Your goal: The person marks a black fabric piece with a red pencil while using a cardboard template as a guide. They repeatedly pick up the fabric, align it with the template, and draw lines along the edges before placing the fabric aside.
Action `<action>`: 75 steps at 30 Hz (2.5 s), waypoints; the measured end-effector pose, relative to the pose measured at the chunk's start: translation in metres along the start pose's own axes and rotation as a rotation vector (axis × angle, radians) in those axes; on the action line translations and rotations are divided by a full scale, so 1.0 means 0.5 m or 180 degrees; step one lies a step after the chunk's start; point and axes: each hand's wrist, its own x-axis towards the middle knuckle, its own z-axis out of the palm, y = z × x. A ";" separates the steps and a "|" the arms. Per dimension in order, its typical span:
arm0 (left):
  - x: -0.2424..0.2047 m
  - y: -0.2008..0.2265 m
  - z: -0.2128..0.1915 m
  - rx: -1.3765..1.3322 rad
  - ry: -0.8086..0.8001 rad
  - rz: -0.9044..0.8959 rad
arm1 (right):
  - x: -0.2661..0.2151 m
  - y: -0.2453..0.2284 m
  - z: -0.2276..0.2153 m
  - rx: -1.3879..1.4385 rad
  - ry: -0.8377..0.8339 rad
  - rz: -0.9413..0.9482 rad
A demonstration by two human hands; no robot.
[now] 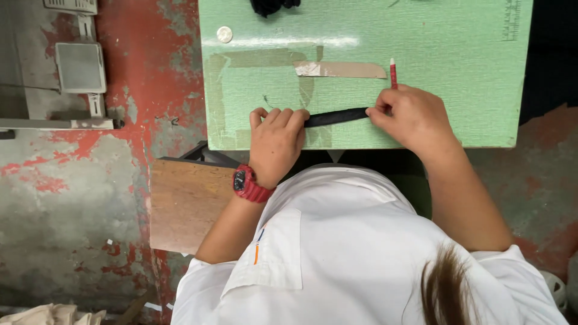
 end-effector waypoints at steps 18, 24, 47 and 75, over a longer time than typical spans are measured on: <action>0.032 0.059 0.000 0.0719 -0.0430 0.1200 | 0.064 0.040 -0.034 0.0581 0.0231 0.0411; 0.024 0.077 -0.004 0.0898 -0.0692 0.1022 | 0.133 0.038 -0.032 0.0097 0.0000 0.0465; 0.000 0.094 -0.005 0.1128 -0.0799 0.0764 | 0.117 -0.032 -0.053 -0.0857 -0.1593 0.0133; 0.059 0.125 0.086 -0.0711 0.0030 -0.0120 | 0.043 0.068 -0.048 0.2538 -0.0183 -0.0082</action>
